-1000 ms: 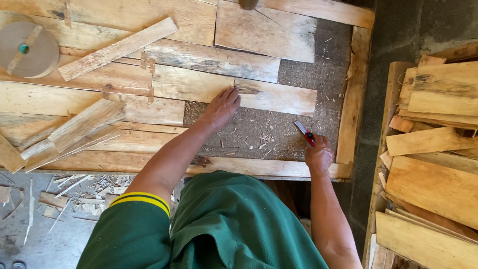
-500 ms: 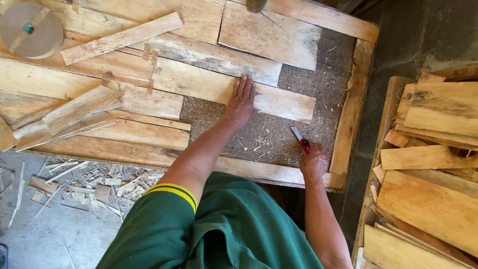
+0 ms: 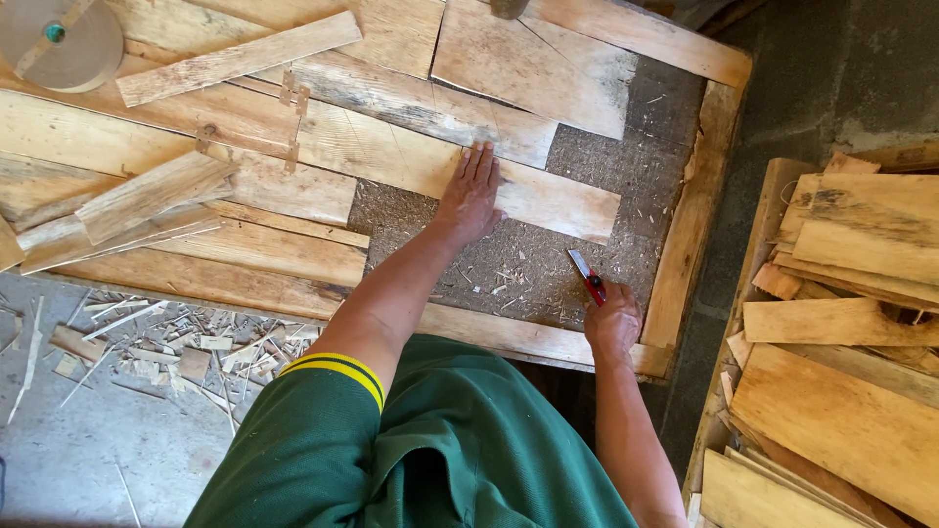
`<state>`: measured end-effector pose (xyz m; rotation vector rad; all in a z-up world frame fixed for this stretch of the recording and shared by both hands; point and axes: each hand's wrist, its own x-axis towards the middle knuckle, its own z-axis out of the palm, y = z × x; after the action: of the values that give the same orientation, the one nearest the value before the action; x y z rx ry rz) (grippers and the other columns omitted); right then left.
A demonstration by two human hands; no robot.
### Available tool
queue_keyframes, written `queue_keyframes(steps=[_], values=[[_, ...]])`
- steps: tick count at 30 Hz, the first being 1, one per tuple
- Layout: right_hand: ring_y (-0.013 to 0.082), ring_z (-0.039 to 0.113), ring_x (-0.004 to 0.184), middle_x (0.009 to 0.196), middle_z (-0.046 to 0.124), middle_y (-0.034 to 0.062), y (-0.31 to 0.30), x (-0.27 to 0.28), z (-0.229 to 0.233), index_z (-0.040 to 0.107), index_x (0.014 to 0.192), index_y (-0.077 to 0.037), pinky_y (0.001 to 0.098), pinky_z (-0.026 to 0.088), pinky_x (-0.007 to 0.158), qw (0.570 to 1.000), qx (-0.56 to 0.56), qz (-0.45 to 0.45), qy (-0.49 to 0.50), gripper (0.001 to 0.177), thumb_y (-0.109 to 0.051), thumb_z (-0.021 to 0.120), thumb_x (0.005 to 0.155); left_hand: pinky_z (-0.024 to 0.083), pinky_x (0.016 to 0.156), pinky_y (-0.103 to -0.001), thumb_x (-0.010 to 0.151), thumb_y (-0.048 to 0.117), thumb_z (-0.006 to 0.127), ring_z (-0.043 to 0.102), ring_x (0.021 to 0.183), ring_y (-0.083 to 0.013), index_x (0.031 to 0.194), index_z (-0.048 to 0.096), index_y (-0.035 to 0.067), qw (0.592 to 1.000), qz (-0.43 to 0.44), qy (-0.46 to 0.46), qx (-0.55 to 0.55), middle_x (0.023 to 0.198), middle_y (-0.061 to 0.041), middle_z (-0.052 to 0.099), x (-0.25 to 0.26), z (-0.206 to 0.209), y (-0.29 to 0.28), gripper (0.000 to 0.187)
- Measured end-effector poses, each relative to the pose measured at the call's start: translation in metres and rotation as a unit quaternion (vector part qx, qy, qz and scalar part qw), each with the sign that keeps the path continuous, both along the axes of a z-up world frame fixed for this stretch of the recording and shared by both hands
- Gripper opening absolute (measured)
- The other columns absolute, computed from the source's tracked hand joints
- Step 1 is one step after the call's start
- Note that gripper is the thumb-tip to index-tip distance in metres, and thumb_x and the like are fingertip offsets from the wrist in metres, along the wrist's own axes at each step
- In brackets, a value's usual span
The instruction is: Fitting and cutting thin wood panels to cover a surface using a utility knife.
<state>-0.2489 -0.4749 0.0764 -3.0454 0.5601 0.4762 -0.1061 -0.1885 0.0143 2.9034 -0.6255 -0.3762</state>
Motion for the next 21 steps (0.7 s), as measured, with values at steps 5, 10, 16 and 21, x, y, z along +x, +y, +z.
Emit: queue_keyframes(steps=[5, 10, 16, 21], values=[[0.0316, 0.063, 0.121, 0.14, 0.062, 0.0103, 0.004, 0.002, 0.008, 0.063, 0.14, -0.017, 0.0439, 0.048, 0.108, 1.0, -0.003, -0.009, 0.024, 0.064, -0.021, 0.085, 0.08, 0.004, 0.127, -0.052, 0.097, 0.058, 0.055, 0.006, 0.155, -0.0461, 0.157, 0.018, -0.013, 1.0, -0.002, 0.021, 0.012, 0.165, -0.035, 0.006, 0.002, 0.003, -0.004, 0.1], [0.0327, 0.063, 0.121, 0.14, 0.061, 0.0114, -0.003, -0.001, 0.003, 0.063, 0.14, -0.016, 0.0439, 0.048, 0.107, 1.0, -0.004, 0.007, 0.011, 0.064, -0.022, 0.085, 0.08, 0.004, 0.127, -0.051, 0.095, 0.058, 0.058, 0.005, 0.155, -0.0449, 0.157, 0.017, -0.013, 0.999, 0.004, 0.038, 0.014, 0.165, -0.035, 0.004, 0.001, 0.006, -0.006, 0.102], [0.035, 0.064, 0.118, 0.138, 0.063, 0.0124, -0.008, -0.004, -0.001, 0.065, 0.137, -0.016, 0.0447, 0.05, 0.104, 0.999, -0.001, 0.033, -0.007, 0.06, -0.02, 0.083, 0.08, 0.004, 0.128, -0.052, 0.094, 0.057, 0.062, 0.007, 0.156, -0.045, 0.157, 0.023, -0.011, 1.0, 0.007, -0.007, 0.001, 0.166, -0.035, 0.009, -0.005, -0.005, -0.004, 0.101], [0.0372, 0.066, 0.11, 0.129, 0.067, 0.0137, -0.013, -0.007, -0.002, 0.069, 0.13, -0.013, 0.0472, 0.052, 0.098, 0.997, 0.01, 0.06, -0.047, 0.054, -0.018, 0.083, 0.078, 0.004, 0.126, -0.054, 0.095, 0.053, 0.061, 0.008, 0.156, -0.0437, 0.157, 0.025, -0.008, 0.998, 0.018, -0.037, -0.037, 0.166, -0.032, 0.01, -0.015, 0.011, -0.001, 0.094]])
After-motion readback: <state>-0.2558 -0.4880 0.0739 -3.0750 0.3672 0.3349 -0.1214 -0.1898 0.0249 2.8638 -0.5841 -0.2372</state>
